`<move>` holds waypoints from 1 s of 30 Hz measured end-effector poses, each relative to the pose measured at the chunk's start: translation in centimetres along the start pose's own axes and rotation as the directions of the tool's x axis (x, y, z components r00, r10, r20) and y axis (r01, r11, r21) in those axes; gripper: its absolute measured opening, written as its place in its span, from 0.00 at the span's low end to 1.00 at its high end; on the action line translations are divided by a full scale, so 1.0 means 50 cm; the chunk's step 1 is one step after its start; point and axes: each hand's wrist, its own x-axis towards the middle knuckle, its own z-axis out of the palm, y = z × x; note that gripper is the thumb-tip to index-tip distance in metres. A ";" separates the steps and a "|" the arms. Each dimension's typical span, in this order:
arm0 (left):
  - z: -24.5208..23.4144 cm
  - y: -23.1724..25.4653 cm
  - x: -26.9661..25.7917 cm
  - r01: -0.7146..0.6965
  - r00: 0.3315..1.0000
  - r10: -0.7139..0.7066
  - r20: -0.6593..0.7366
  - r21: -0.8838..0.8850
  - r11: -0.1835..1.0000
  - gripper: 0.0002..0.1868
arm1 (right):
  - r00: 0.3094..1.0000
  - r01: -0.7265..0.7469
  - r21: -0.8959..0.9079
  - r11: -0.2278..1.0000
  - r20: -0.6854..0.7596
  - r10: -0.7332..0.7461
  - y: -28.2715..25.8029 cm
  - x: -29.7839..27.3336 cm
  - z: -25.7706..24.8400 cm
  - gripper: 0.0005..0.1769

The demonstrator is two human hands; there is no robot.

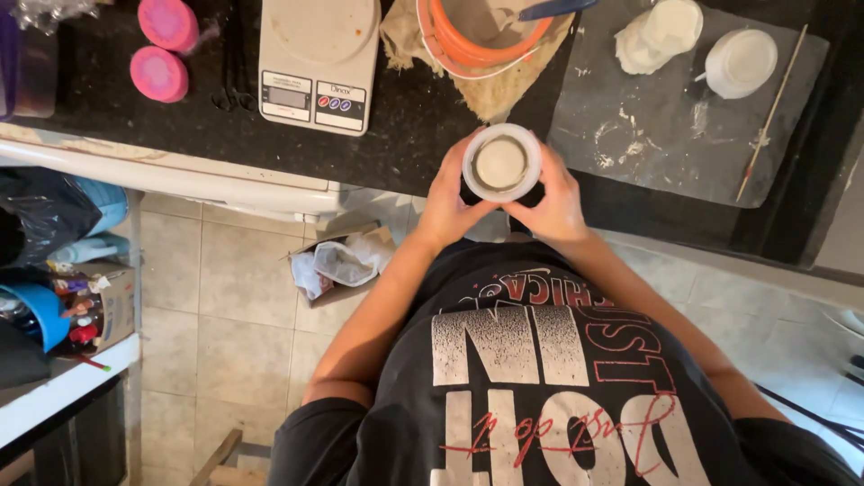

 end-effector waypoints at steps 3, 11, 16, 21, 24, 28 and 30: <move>0.001 -0.015 -0.016 -0.003 1.000 0.003 0.010 0.017 1.000 0.46 | 0.991 -0.130 0.054 0.990 0.046 0.127 0.015 -0.017 0.014 0.50; -0.001 0.007 -0.022 -0.011 1.000 0.010 0.018 0.065 0.998 0.47 | 0.992 -0.122 -0.012 0.992 0.025 0.123 -0.006 -0.023 0.005 0.49; 0.018 -0.027 -0.026 -0.052 0.999 0.052 0.000 0.070 0.996 0.47 | 0.993 -0.115 0.026 0.993 -0.004 0.115 0.033 -0.037 0.025 0.50; 0.016 -0.032 -0.022 -0.035 0.999 0.037 -0.019 0.082 0.996 0.49 | 0.997 -0.073 -0.011 0.997 -0.010 0.073 0.043 -0.038 0.031 0.47; 0.013 -0.030 -0.009 -0.025 0.999 0.028 -0.040 0.083 0.996 0.51 | 0.999 -0.049 -0.012 0.999 -0.020 0.049 0.037 -0.013 0.024 0.50; 0.016 -0.031 -0.021 -0.026 0.999 0.027 -0.020 0.072 0.997 0.50 | 0.994 -0.110 -0.017 0.994 -0.020 0.109 0.030 -0.032 0.030 0.51; 0.016 -0.031 -0.015 -0.020 0.999 0.023 -0.040 0.077 0.997 0.50 | 0.993 -0.120 -0.005 0.993 -0.002 0.120 0.026 -0.015 0.031 0.52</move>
